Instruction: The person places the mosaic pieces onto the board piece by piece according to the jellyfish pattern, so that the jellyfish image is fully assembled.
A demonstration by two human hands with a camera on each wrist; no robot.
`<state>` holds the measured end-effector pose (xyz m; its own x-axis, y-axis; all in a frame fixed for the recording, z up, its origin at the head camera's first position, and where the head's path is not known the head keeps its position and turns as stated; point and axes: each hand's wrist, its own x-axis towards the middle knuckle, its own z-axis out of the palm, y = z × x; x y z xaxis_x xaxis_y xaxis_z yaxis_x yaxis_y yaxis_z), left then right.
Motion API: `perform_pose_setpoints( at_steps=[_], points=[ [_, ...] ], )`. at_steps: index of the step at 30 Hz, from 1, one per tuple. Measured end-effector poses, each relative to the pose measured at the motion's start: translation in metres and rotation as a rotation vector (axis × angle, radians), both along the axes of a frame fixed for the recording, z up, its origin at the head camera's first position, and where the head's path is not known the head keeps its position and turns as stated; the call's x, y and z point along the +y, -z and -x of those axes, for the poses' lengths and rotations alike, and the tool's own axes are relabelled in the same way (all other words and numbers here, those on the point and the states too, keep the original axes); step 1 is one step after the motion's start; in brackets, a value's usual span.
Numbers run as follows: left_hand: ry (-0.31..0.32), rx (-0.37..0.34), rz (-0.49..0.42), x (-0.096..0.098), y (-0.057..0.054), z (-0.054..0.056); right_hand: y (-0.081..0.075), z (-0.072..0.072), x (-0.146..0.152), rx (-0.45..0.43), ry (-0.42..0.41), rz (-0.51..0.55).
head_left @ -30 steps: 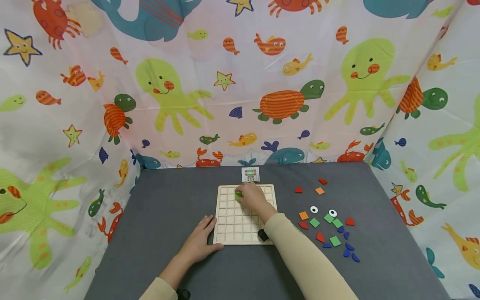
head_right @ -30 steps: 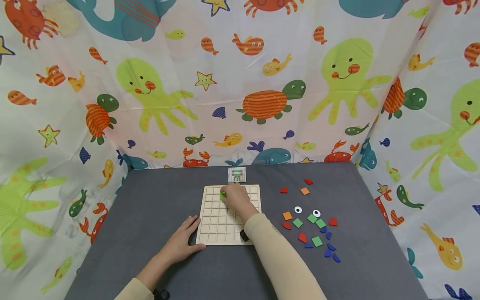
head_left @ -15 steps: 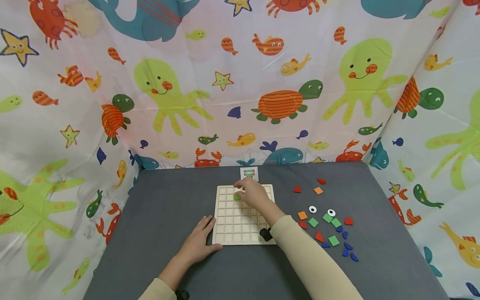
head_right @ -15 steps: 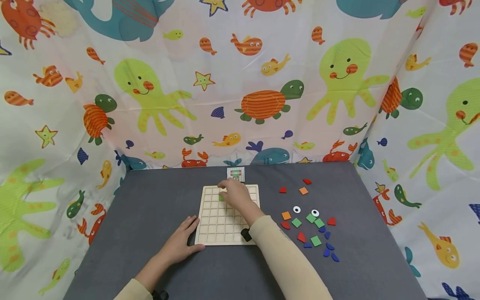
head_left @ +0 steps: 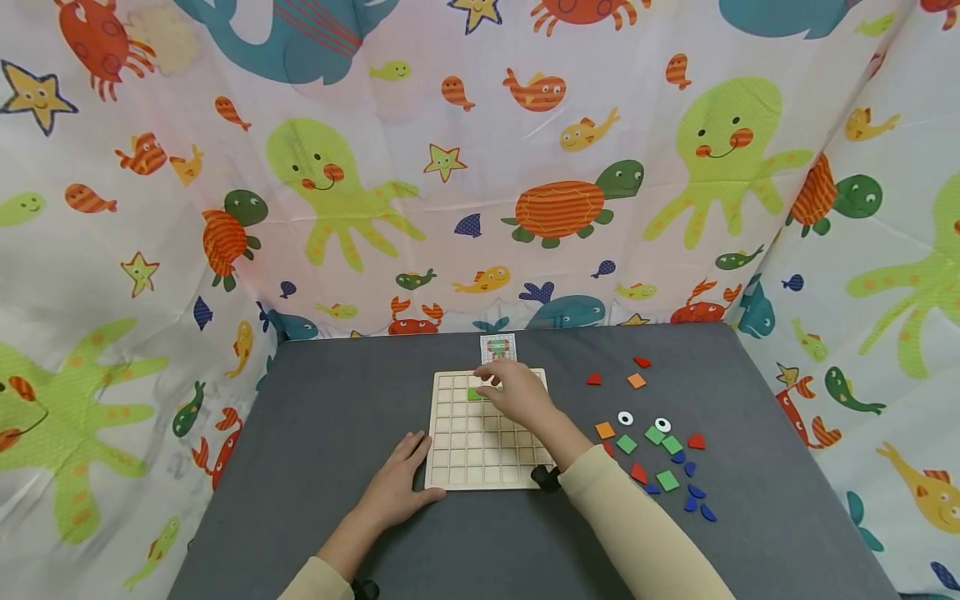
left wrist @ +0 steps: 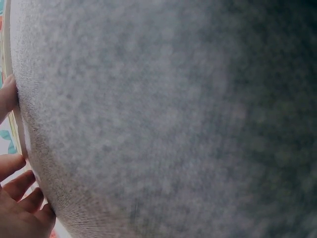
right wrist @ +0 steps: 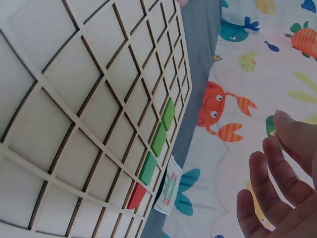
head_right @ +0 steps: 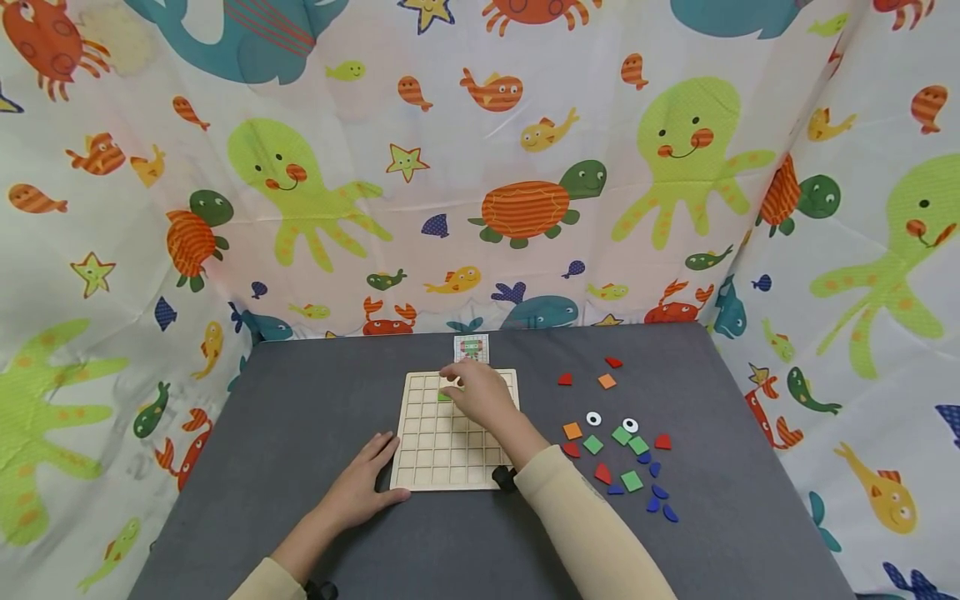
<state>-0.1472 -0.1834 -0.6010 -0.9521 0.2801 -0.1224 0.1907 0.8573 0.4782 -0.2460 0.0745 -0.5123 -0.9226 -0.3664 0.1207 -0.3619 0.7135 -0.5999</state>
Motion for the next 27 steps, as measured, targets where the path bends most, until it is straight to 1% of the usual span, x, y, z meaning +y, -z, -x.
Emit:
perform_pose_setpoints(
  at_steps=[8,14,18,22,27],
  points=[
    [0.003,-0.009,-0.003,0.0,0.0,0.0,-0.002,-0.01,0.01,0.012,0.031,0.055],
    [0.001,-0.004,0.0,0.0,0.001,0.001,0.0,-0.014,0.018,0.006,0.064,0.049],
    [0.005,0.0,-0.009,-0.001,0.001,0.0,0.001,-0.017,0.026,0.006,0.081,0.062],
    [0.008,0.002,-0.009,-0.001,0.001,0.0,0.001,-0.018,0.036,0.009,0.104,0.082],
    [0.008,0.008,-0.003,-0.001,0.0,0.0,0.003,-0.014,0.051,0.034,0.132,0.093]
  ],
)
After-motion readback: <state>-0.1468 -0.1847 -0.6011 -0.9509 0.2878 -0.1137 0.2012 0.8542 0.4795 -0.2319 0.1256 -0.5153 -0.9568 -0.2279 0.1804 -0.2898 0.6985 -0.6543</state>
